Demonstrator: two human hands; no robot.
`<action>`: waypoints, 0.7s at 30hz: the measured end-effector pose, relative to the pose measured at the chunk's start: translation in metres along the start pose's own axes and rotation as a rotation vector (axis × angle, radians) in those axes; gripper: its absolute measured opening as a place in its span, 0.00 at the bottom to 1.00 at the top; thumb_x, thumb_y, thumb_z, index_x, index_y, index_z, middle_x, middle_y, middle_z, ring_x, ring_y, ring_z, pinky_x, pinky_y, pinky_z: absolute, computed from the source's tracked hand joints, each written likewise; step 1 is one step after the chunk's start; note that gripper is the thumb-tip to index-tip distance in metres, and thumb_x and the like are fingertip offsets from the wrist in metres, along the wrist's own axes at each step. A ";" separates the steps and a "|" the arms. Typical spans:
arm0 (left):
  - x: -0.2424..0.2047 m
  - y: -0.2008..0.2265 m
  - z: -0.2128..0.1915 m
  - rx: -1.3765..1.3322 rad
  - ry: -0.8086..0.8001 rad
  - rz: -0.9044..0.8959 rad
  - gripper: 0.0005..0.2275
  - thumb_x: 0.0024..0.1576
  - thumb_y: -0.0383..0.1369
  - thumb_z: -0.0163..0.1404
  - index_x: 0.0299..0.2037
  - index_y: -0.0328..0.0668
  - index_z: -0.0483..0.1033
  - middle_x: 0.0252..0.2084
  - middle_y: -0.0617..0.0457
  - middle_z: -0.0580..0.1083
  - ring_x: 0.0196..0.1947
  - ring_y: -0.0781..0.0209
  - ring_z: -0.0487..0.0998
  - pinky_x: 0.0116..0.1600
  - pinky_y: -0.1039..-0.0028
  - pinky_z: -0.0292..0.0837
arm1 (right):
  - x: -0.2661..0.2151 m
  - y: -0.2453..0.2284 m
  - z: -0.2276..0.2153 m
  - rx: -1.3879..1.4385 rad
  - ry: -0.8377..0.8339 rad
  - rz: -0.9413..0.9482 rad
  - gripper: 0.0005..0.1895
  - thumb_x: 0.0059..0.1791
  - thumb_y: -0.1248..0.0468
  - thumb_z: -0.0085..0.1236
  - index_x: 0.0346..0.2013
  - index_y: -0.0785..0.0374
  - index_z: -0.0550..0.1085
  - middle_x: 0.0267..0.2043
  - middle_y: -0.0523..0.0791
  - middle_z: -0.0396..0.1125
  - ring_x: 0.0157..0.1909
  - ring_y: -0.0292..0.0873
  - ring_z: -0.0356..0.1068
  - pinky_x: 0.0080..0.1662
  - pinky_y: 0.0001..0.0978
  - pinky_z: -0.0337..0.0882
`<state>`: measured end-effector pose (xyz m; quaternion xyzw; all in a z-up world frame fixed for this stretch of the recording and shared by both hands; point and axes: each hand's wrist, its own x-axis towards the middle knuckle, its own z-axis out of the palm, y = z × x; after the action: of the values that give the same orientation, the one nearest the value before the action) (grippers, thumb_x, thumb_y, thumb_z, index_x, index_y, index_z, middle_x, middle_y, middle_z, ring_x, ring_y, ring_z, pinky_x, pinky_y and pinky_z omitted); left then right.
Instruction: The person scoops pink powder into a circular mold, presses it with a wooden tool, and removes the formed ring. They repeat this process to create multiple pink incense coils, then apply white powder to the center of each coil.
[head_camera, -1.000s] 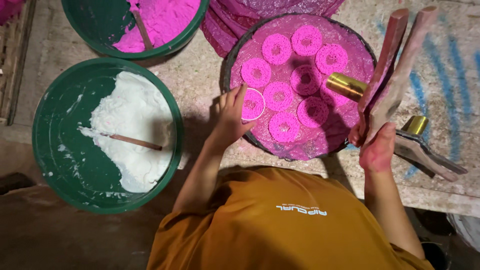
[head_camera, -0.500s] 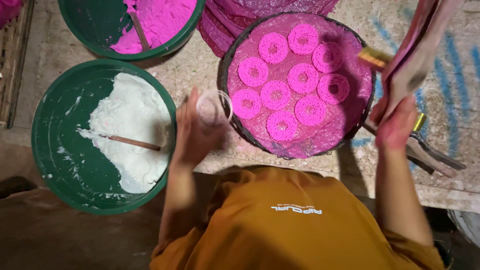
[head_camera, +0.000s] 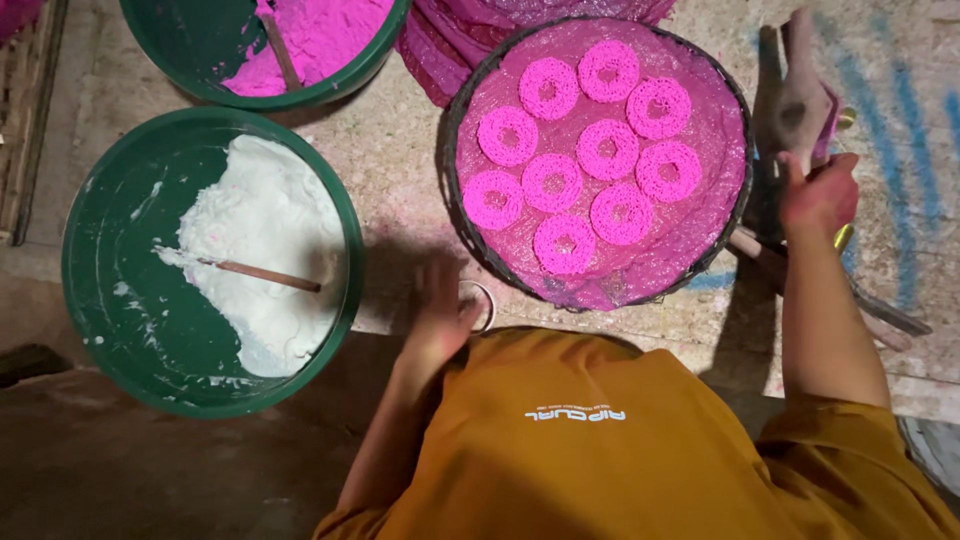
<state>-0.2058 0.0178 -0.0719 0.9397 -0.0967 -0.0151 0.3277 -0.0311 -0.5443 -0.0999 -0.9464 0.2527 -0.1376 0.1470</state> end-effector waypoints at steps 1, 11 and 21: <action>0.006 0.012 -0.008 -0.008 0.046 -0.007 0.29 0.56 0.36 0.61 0.67 0.41 0.65 0.70 0.34 0.58 0.71 0.29 0.54 0.74 0.44 0.48 | -0.002 -0.002 0.001 -0.006 -0.019 0.006 0.35 0.51 0.41 0.73 0.49 0.67 0.67 0.38 0.56 0.72 0.40 0.64 0.71 0.41 0.57 0.67; 0.078 0.124 -0.032 0.118 0.158 0.141 0.24 0.54 0.29 0.57 0.60 0.27 0.69 0.70 0.33 0.53 0.70 0.29 0.52 0.68 0.41 0.53 | -0.032 -0.013 -0.013 0.047 0.119 -0.203 0.25 0.51 0.59 0.72 0.51 0.69 0.66 0.55 0.59 0.59 0.59 0.64 0.59 0.56 0.56 0.61; 0.093 0.119 -0.016 0.171 0.149 0.117 0.27 0.50 0.30 0.56 0.60 0.24 0.68 0.70 0.33 0.55 0.70 0.30 0.54 0.67 0.42 0.55 | -0.091 -0.035 -0.042 0.578 0.227 -0.372 0.14 0.58 0.73 0.58 0.55 0.70 0.66 0.53 0.52 0.56 0.55 0.50 0.60 0.59 0.40 0.64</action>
<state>-0.1333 -0.0815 0.0178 0.9555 -0.1277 0.0820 0.2532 -0.1059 -0.4765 -0.0665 -0.8742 0.0415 -0.3319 0.3520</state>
